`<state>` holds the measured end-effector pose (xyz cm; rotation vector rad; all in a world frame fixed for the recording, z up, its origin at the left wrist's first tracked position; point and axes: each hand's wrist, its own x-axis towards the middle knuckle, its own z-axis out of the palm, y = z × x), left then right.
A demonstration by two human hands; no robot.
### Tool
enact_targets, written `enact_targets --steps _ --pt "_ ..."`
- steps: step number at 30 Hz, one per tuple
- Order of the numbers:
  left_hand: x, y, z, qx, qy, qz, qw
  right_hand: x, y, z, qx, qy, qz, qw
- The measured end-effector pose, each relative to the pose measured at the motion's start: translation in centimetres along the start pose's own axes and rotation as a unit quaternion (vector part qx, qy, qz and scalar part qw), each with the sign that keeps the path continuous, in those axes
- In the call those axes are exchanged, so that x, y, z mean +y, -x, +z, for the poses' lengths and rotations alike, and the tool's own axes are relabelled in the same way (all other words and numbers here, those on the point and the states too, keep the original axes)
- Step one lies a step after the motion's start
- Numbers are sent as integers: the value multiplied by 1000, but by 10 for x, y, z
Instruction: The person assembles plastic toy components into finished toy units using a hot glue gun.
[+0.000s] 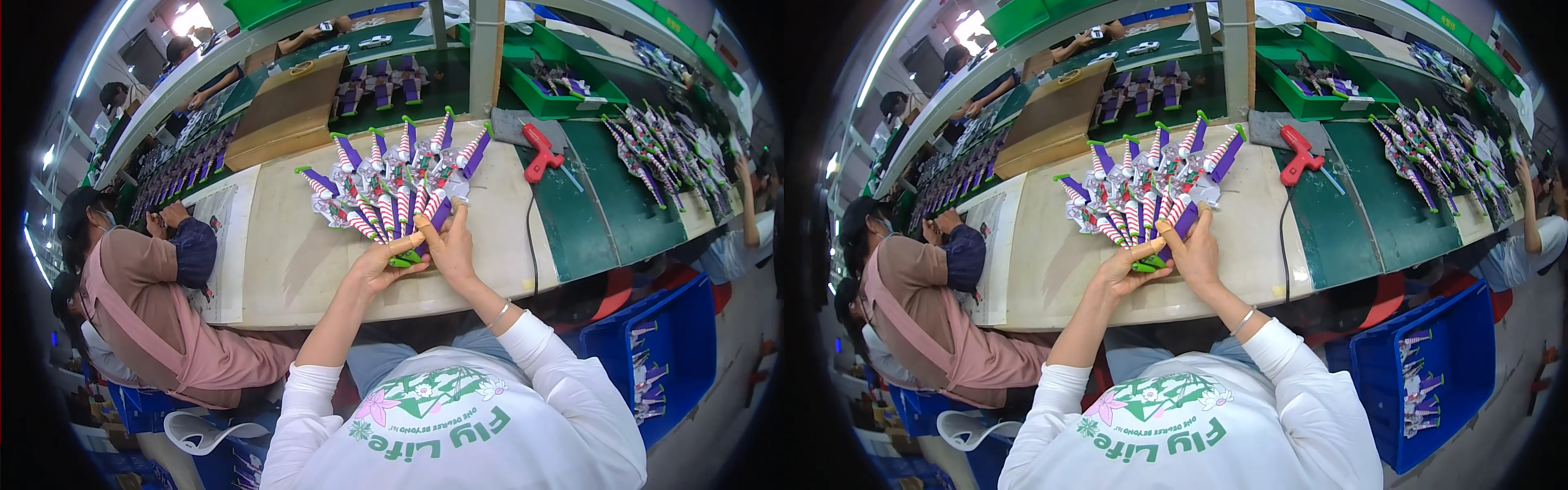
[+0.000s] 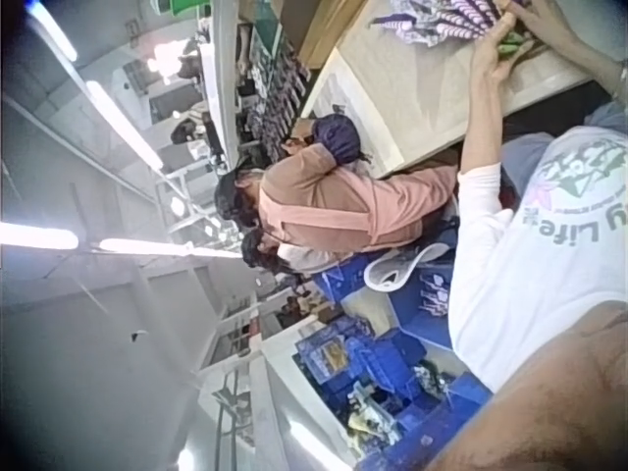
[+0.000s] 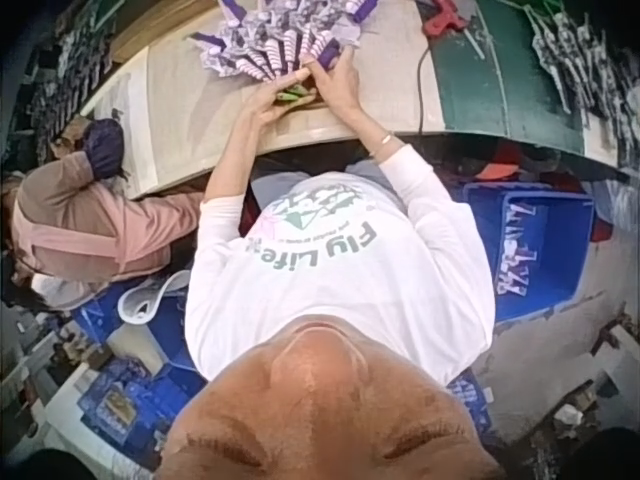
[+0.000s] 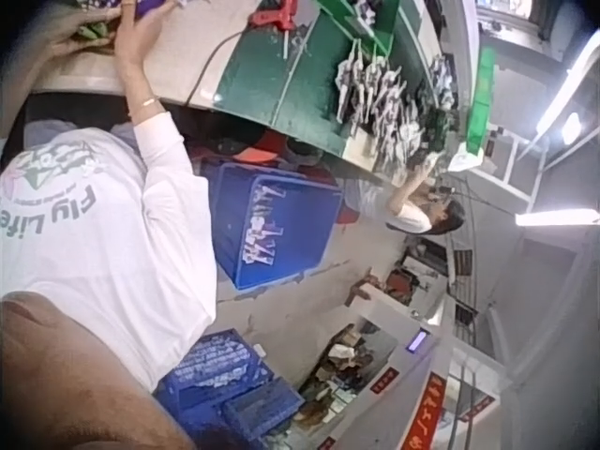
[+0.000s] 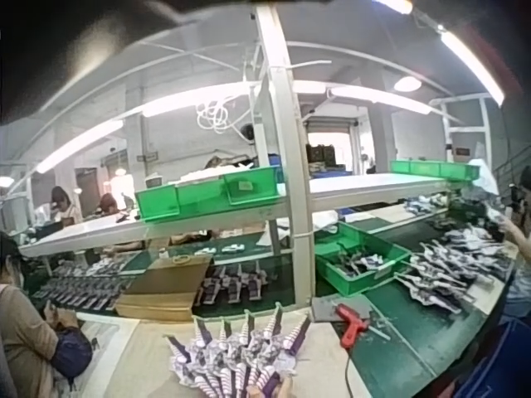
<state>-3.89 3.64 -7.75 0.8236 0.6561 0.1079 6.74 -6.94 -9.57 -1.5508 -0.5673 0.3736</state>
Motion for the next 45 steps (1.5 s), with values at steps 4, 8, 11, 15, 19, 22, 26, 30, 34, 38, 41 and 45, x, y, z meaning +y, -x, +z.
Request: enact_targets --steps 4,8,11,15,19,22,26,30,34,38,41,45 --pt "-3 -3 -1 -3 -5 4 1000 -14 0 -8 -17 183 38 982" --pt "-7 -6 2 19 -12 14 1000 3 0 -21 112 308 -161 931" --pt "-7 -7 -1 18 -17 13 1000 0 -8 -31 93 260 -357 892" --pt "-8 -6 0 20 -14 19 1000 -6 -13 -28 52 280 -383 879" --pt "-6 -5 2 5 -2 4 1000 -2 -18 -26 38 285 -360 888" --pt "-5 -2 2 2 0 4 1000 -2 -18 -24 47 285 -366 885" --pt "-6 -3 0 4 -1 4 1000 -1 -19 -23 63 297 -373 877" --pt "-8 -5 -2 -3 -13 16 1000 0 -21 -24 48 306 -380 872" --pt "-8 -6 -2 -9 -15 19 1000 -3 -21 -24 48 295 -368 880" --pt "-8 -3 -1 -5 -13 24 1000 -4 -19 -21 47 282 -357 889" --pt "-10 -6 -2 0 -7 17 1000 3 -22 -21 31 275 -348 895" --pt "-11 -6 -5 -4 -7 21 1000 9 -23 -17 30 241 -328 913"
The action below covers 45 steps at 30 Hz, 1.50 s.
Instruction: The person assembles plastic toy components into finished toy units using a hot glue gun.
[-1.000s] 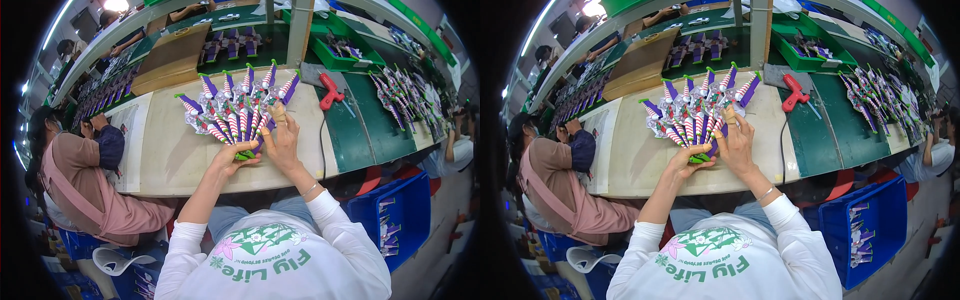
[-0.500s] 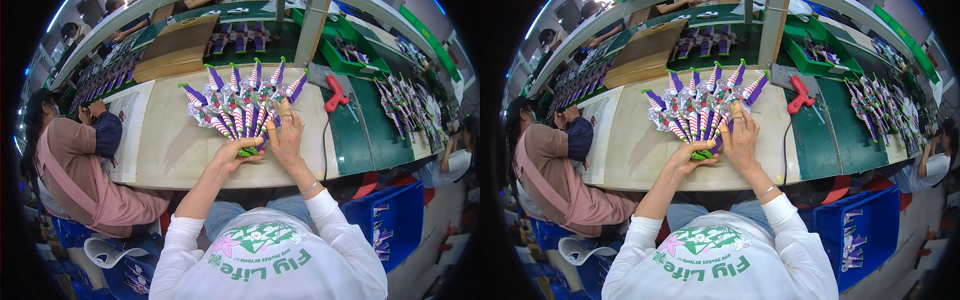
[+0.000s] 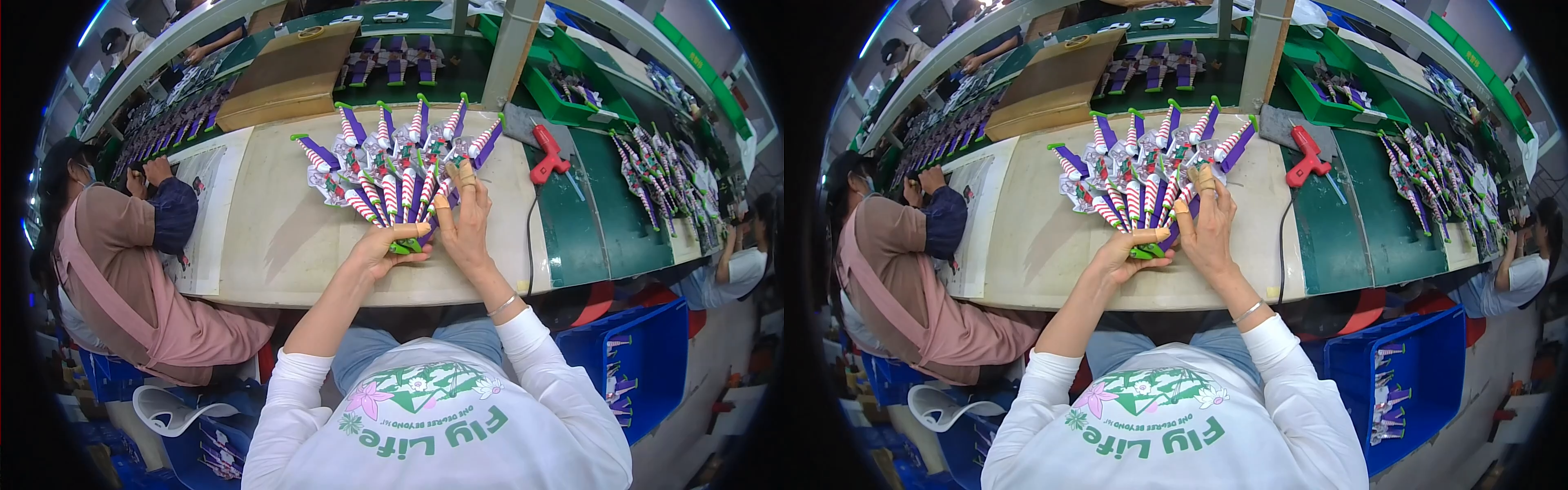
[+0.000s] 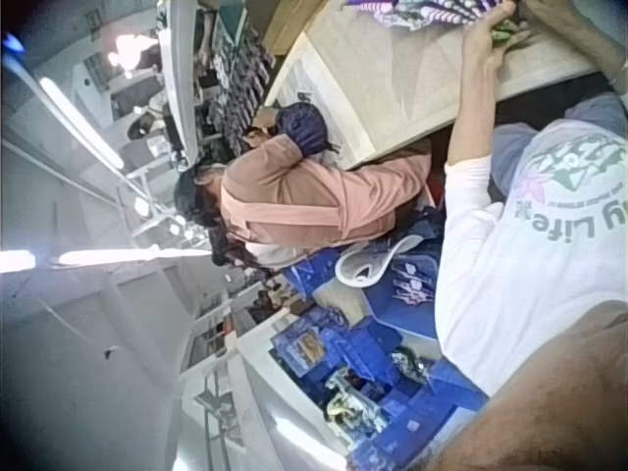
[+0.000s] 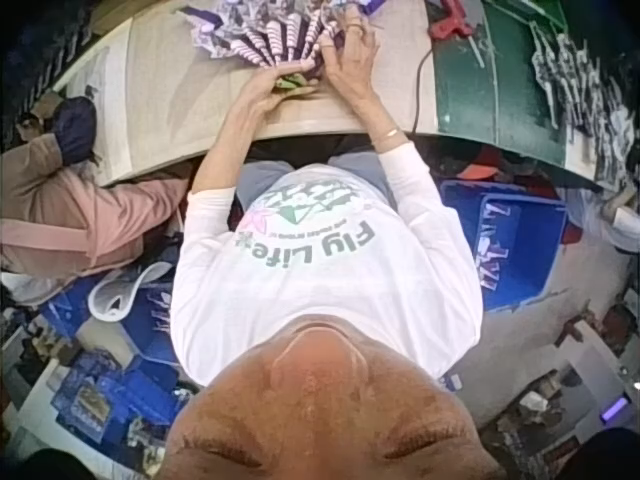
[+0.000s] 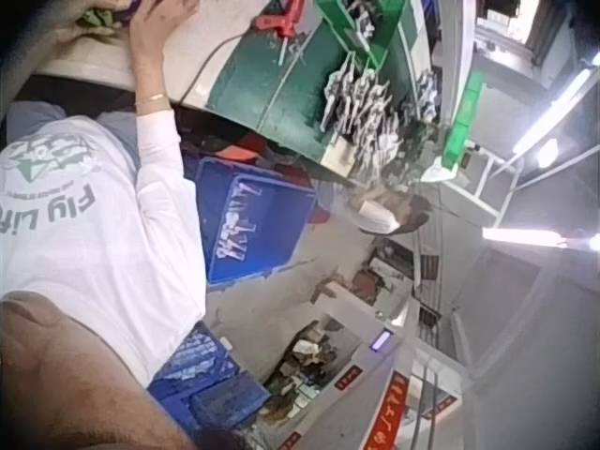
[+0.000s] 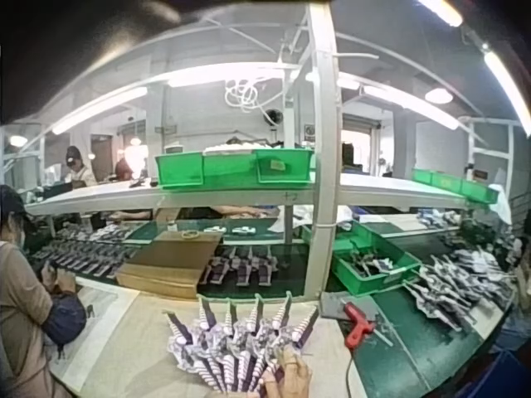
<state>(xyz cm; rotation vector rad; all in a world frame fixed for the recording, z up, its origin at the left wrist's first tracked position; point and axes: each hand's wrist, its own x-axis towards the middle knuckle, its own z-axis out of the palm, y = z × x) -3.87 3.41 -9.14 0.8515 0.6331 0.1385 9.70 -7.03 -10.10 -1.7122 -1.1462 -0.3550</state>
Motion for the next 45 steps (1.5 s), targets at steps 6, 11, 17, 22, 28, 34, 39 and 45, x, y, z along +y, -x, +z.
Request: enact_targets --steps 6,11,17,22,28,34,39,45 --pt "0 0 0 0 2 -2 1000 -2 0 -1 10 4 -6 1000" --pt "1 0 1 -1 -5 -5 1000 -3 0 -3 15 3 -11 1000" --pt "1 1 2 -5 0 6 1000 -2 0 -1 6 9 -13 1000" --pt "0 0 0 -8 11 -1 1000 -3 2 0 -3 9 0 1000" --pt "2 2 5 8 3 -3 1000 -13 -6 -6 -36 68 -26 997" --pt "1 2 6 1 -19 10 1000 -18 -5 -5 -62 93 -48 993" --pt "0 4 11 6 -7 19 1000 -20 1 -7 -70 74 -37 994" --pt "-3 2 8 7 -5 21 1000 -31 -5 -12 -51 -47 97 993"
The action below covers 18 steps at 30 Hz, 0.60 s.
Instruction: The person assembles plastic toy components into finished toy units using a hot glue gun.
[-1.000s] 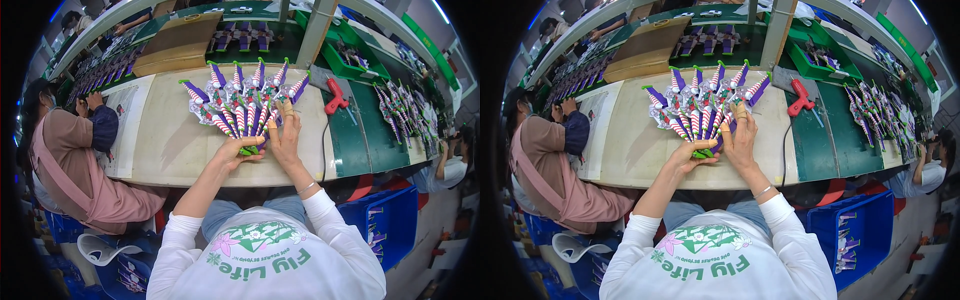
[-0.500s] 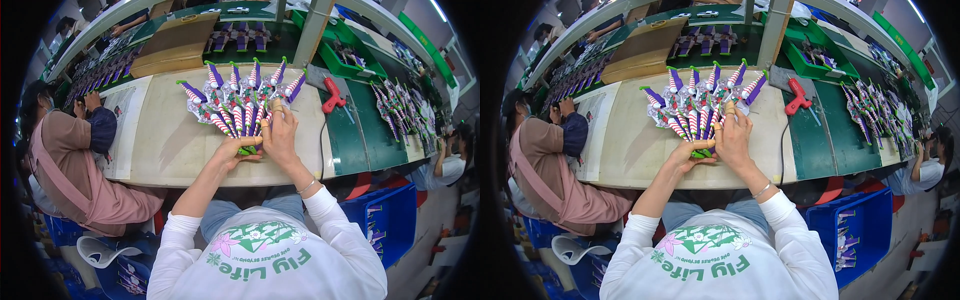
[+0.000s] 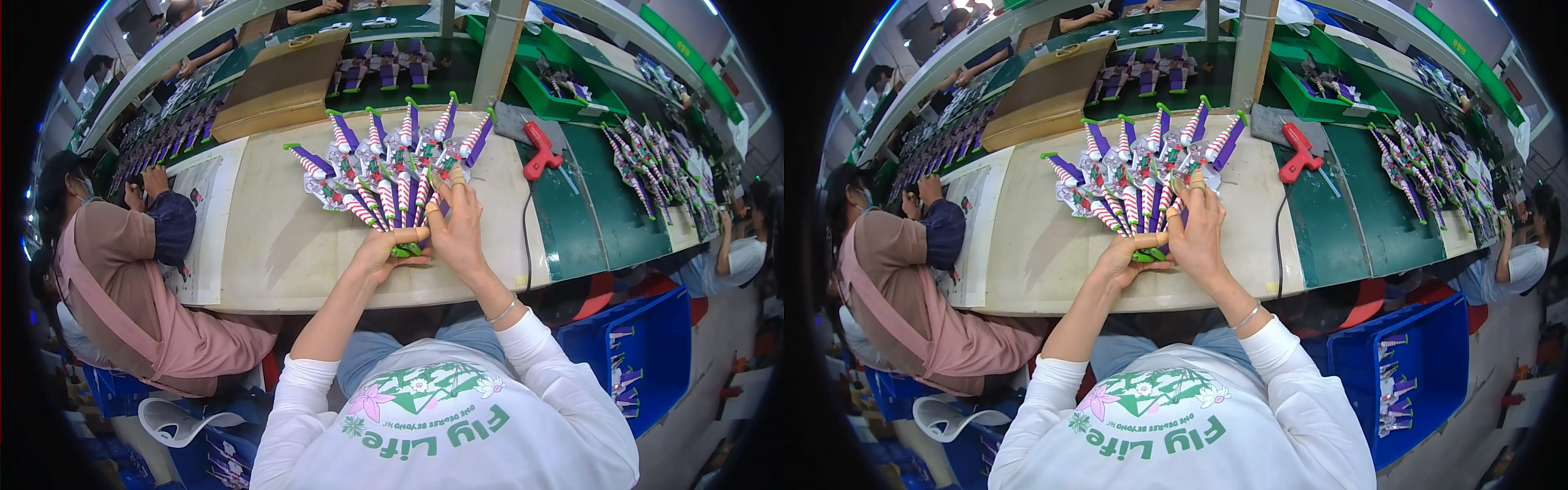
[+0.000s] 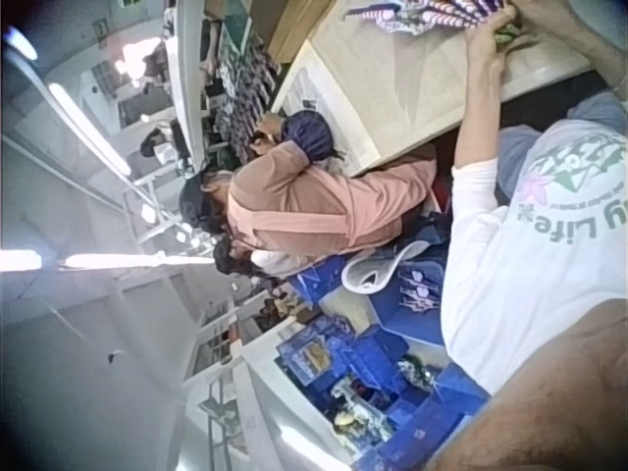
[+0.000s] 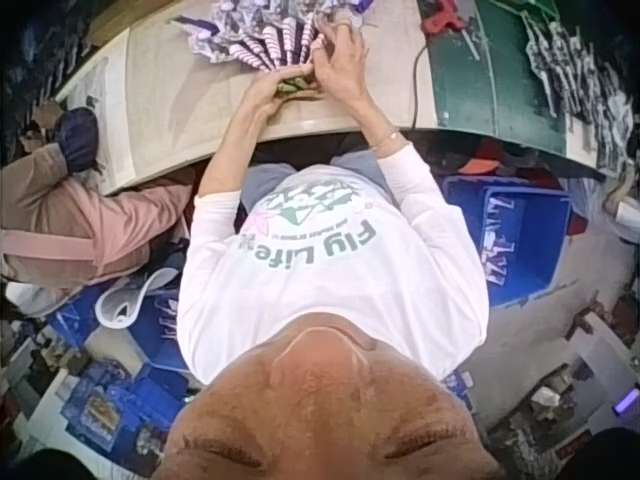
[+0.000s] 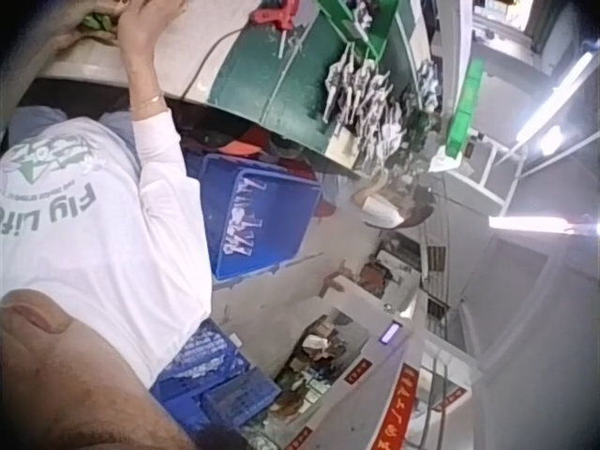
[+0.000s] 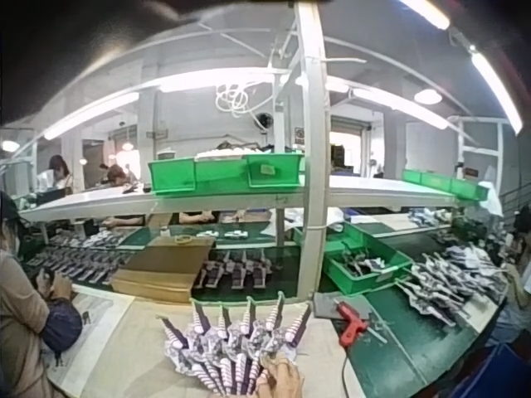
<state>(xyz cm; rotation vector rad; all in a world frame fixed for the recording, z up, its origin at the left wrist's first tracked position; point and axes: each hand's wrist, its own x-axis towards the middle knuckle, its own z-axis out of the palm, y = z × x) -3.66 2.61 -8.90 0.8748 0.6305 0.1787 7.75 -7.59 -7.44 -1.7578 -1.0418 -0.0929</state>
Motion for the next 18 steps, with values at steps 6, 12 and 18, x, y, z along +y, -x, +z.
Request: enact_targets --steps 6,12,18 --pt "3 1 2 1 -16 0 1000 -3 -11 -1 14 9 13 1000" --pt "-1 -2 1 -2 -16 7 1000 12 -23 3 21 35 -90 995" --pt "0 3 5 0 -6 9 1000 17 -5 -3 15 20 -132 991"
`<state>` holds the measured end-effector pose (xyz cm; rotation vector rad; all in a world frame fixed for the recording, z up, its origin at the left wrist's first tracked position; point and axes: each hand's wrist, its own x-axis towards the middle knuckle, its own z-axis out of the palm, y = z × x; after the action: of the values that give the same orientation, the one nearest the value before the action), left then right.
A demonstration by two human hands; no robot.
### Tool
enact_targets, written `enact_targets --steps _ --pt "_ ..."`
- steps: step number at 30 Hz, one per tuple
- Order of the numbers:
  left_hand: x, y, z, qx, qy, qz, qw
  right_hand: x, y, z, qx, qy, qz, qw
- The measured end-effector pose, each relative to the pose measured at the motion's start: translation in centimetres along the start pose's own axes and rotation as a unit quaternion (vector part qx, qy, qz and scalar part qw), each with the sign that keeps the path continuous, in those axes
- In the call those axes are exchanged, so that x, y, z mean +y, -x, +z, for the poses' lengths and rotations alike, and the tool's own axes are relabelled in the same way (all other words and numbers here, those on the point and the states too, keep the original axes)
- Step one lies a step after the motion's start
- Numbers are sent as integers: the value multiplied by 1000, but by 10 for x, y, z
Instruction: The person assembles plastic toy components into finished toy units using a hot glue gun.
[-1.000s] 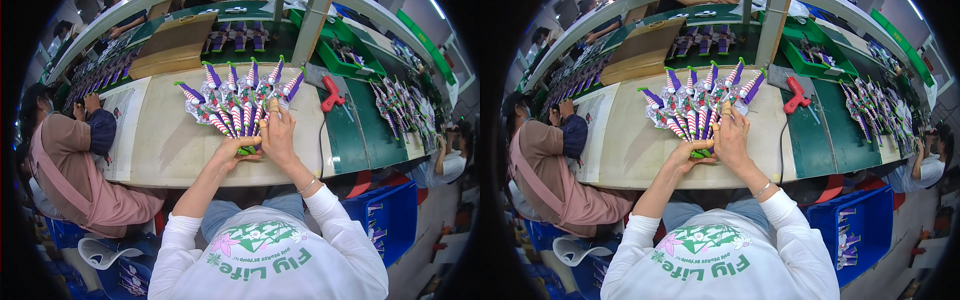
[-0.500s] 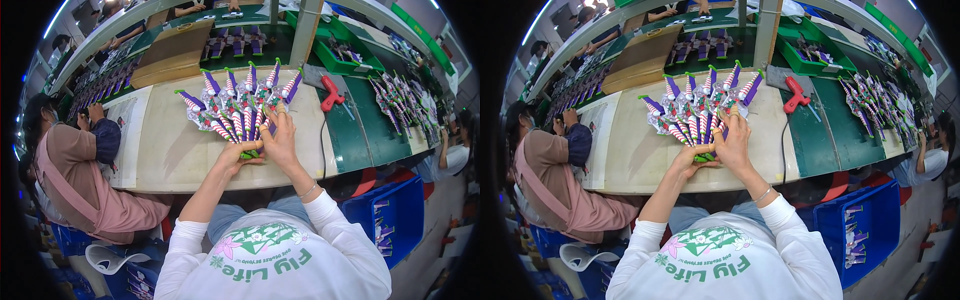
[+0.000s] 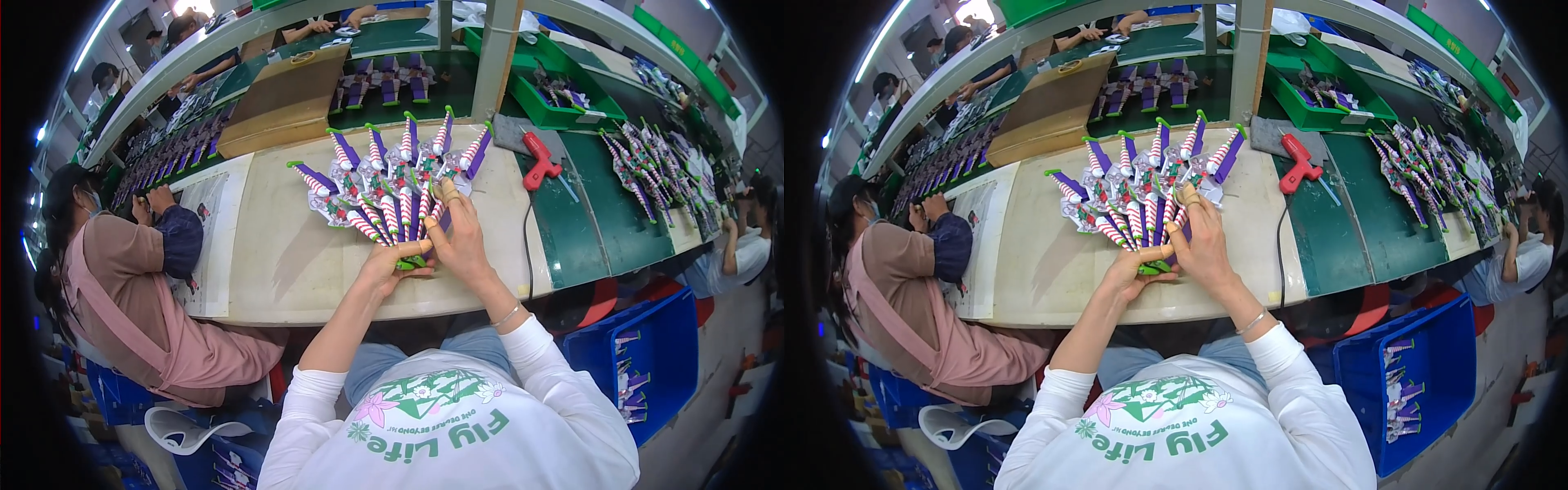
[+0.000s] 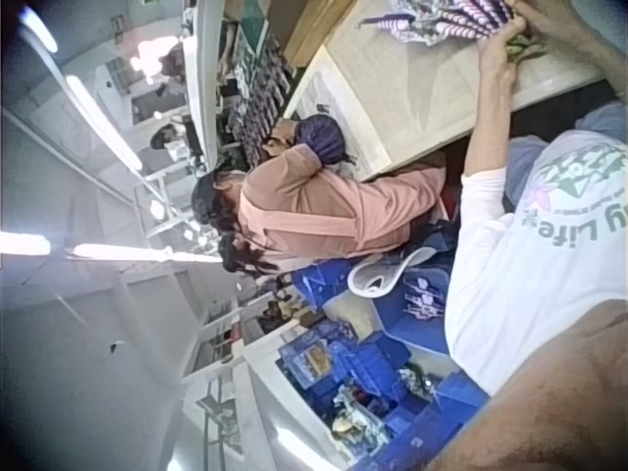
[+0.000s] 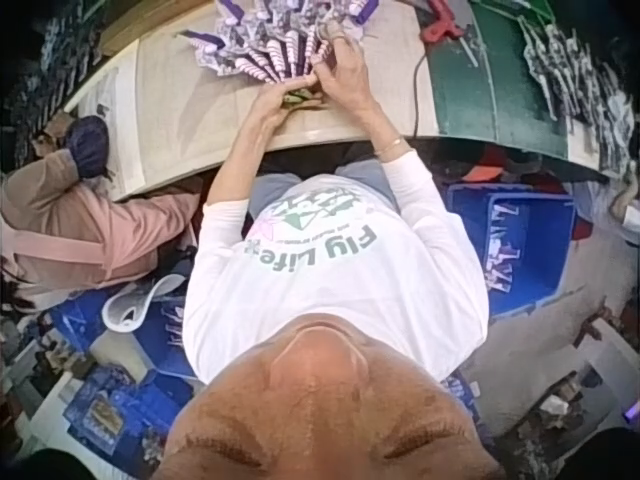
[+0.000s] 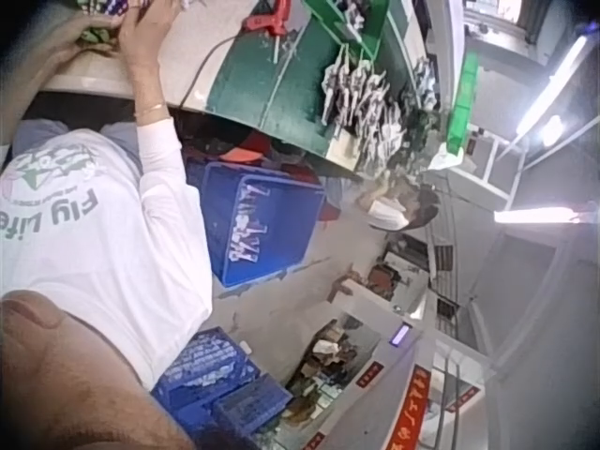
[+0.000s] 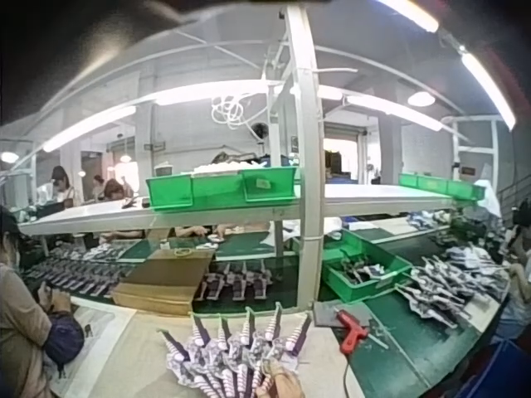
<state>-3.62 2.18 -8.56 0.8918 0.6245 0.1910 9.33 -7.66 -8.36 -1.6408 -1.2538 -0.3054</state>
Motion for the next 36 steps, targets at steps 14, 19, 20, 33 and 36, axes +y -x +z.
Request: enact_targets --steps 14,19,20,33,36 --pt "0 -1 2 15 1 4 1000 -2 -16 -11 -59 43 3 997" --pt "0 -3 2 11 -7 1 1000 13 -36 -19 -83 16 -54 995" --pt "-1 -2 2 12 -9 3 1000 16 -38 -20 -90 -4 -73 993" --pt "-8 -4 7 28 15 27 999 4 -26 -9 -49 18 -70 996" --pt "-7 -3 3 17 17 26 999 2 -24 -8 -52 23 -69 996"
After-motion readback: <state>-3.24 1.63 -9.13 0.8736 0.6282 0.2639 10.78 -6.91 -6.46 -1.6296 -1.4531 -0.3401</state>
